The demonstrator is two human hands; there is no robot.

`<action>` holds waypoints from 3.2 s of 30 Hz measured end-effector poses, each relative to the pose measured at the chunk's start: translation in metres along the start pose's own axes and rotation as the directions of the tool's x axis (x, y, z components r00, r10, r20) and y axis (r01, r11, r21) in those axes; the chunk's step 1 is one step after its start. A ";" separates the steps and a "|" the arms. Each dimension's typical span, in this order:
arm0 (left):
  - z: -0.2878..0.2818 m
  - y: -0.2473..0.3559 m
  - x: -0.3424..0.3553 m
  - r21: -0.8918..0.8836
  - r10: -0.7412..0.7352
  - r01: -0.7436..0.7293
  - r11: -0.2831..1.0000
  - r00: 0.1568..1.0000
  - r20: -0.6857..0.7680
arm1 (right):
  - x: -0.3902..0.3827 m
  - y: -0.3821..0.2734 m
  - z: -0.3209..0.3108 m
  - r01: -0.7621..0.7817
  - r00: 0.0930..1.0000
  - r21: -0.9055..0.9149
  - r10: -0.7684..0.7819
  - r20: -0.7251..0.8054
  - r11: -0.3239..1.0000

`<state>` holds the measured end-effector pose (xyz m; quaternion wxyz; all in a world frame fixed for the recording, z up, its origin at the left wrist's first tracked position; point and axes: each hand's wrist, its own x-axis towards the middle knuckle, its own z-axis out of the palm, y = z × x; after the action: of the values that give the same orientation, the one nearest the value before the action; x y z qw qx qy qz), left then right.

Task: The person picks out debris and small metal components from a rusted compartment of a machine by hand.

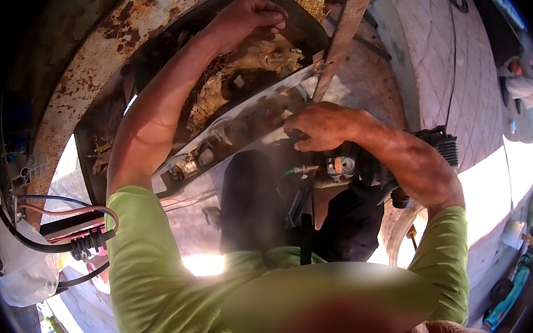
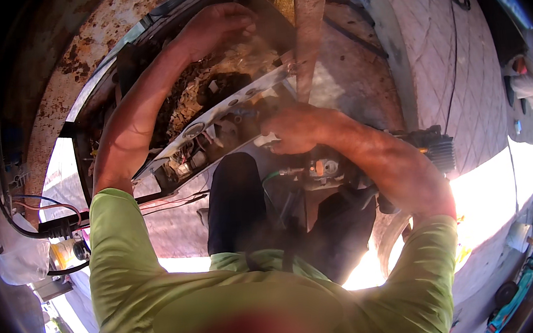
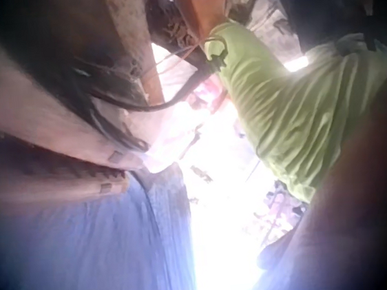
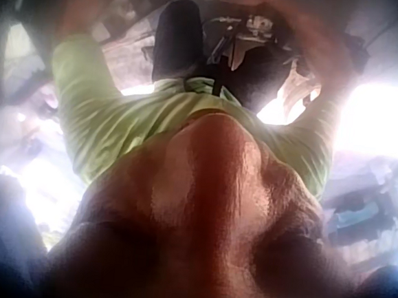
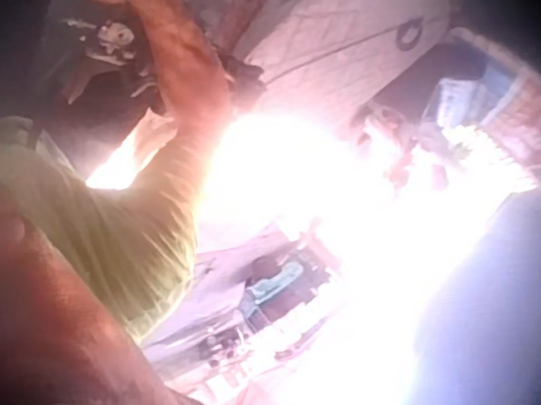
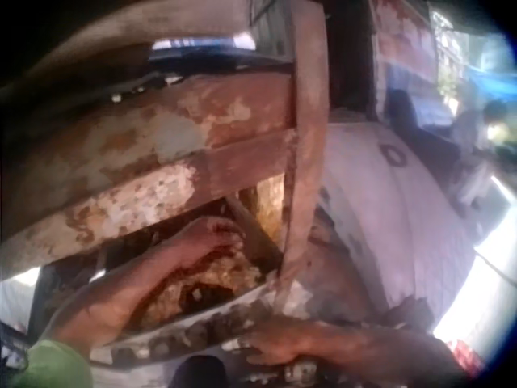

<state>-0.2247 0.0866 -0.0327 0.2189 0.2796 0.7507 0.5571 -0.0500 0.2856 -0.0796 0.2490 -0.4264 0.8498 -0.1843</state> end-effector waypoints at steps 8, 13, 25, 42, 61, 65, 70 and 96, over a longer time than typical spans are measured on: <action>-0.008 0.010 -0.003 -0.494 0.142 0.013 0.870 0.951 0.275 | 0.004 -0.006 -0.011 0.016 1.000 0.361 -0.023 0.015 0.933; -0.005 0.023 -0.013 -0.486 0.215 -0.058 0.872 0.938 0.273 | 0.002 -0.011 -0.018 0.047 0.999 0.448 -0.051 -0.003 0.893; 0.000 0.039 -0.022 0.468 0.038 -0.101 0.878 0.989 0.142 | 0.002 -0.007 -0.007 0.007 0.999 0.222 0.000 -0.032 0.975; -0.043 -0.048 0.025 0.950 0.204 0.006 0.313 0.976 -0.074 | 0.000 -0.003 0.001 -0.003 0.996 0.021 0.005 -0.092 1.000; -0.122 -0.105 0.029 0.449 0.104 0.068 0.891 0.932 -0.348 | 0.005 -0.013 -0.006 -0.007 1.000 -0.042 0.008 0.015 0.999; -0.060 -0.058 0.033 0.786 0.325 -0.051 0.616 0.926 -0.194 | -0.005 -0.006 -0.006 -0.081 0.996 -0.014 0.081 0.026 0.997; -0.050 -0.043 0.022 0.858 0.369 -0.045 0.512 0.913 -0.172 | -0.003 -0.005 -0.003 -0.040 0.999 -0.020 0.040 -0.010 0.999; -0.051 -0.048 0.038 0.941 0.418 -0.050 0.335 0.903 -0.101 | -0.002 0.001 0.006 -0.040 0.997 -0.034 0.038 -0.070 0.999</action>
<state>-0.2942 0.0650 -0.0655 -0.1863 0.3635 0.9067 0.1052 -0.0463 0.2874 -0.0845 0.2151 -0.4075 0.8693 -0.1789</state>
